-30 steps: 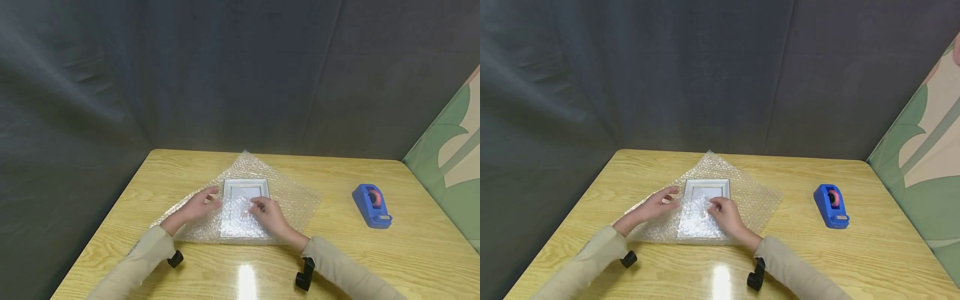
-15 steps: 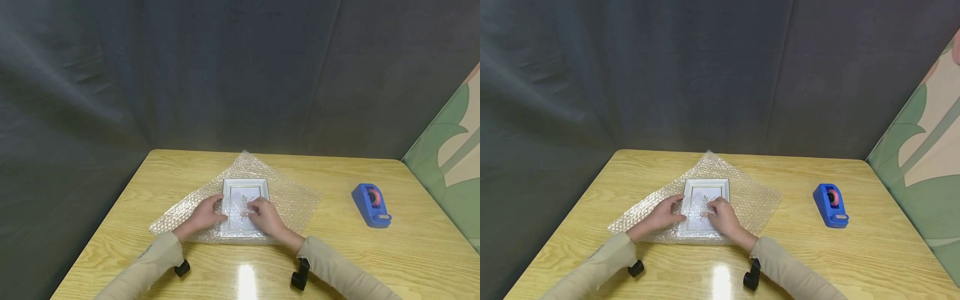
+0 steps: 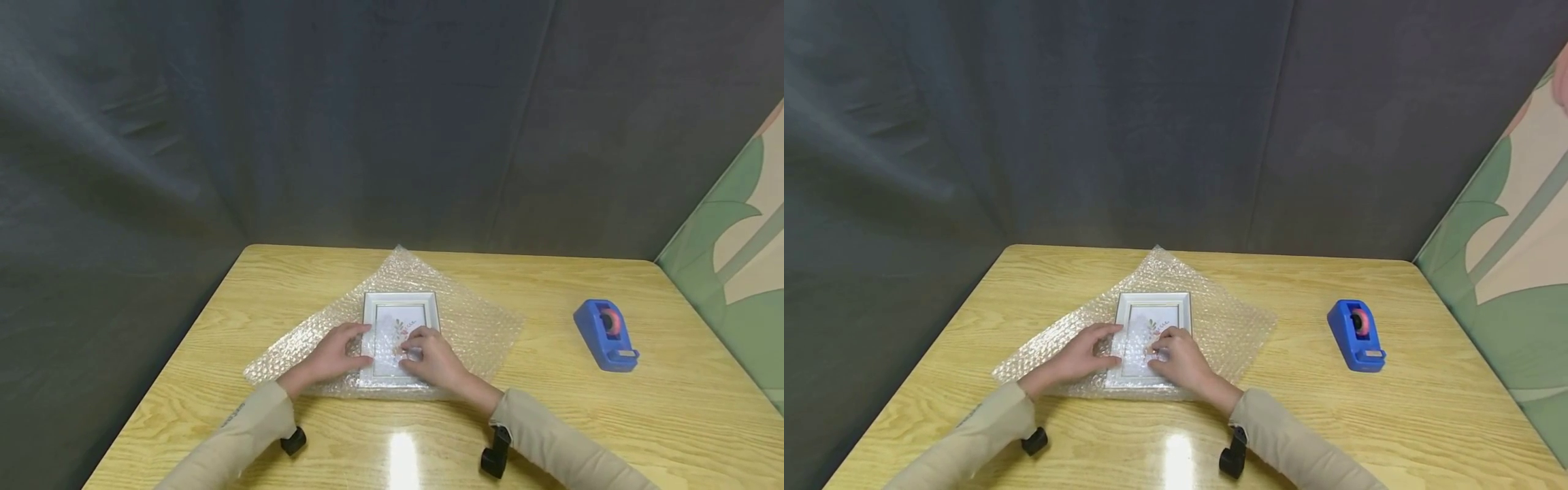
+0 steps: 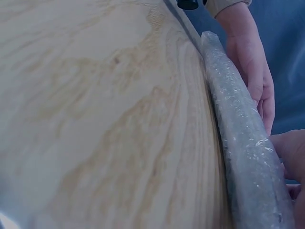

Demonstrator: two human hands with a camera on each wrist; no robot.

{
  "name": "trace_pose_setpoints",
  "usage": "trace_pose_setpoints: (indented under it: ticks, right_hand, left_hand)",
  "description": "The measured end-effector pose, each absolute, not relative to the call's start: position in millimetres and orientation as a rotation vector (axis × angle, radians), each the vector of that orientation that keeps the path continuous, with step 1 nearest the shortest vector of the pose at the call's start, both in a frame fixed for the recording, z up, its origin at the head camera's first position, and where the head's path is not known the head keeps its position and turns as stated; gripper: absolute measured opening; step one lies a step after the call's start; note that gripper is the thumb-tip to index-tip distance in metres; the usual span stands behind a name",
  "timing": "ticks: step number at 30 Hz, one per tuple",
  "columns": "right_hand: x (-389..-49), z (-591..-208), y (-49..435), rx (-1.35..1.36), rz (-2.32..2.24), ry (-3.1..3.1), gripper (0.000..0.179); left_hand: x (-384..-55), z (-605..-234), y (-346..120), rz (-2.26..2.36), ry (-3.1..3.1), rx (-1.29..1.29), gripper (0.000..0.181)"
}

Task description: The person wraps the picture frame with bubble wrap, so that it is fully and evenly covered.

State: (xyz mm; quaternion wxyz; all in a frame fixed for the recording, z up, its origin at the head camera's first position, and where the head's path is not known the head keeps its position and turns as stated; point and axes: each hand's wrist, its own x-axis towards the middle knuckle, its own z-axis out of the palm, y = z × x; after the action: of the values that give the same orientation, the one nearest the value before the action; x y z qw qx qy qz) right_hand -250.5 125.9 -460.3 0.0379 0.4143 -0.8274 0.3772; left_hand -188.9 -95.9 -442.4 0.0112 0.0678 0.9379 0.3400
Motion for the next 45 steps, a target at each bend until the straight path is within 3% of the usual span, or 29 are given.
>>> trace_pose_setpoints:
  ticks: [11, 24, 37, 45]
  right_hand:
    - [-252, -451, 128, 1.336, 1.078, -2.589, 0.027]
    - [-335, -428, 131, 1.329, 1.223, -2.611, 0.043]
    - [-404, -438, 117, 1.158, 1.292, -2.734, 0.050]
    - [-418, -439, 117, 1.069, 1.254, -2.840, 0.054]
  left_hand:
    - [-186, -439, -89, 1.003, 2.951, 0.178, 0.063]
    - [-190, -436, -89, 1.006, 2.912, 0.169, 0.063]
    - [-191, -433, -89, 1.026, 2.884, 0.118, 0.064]
    - [-189, -437, -85, 1.061, 2.867, 0.123, 0.065]
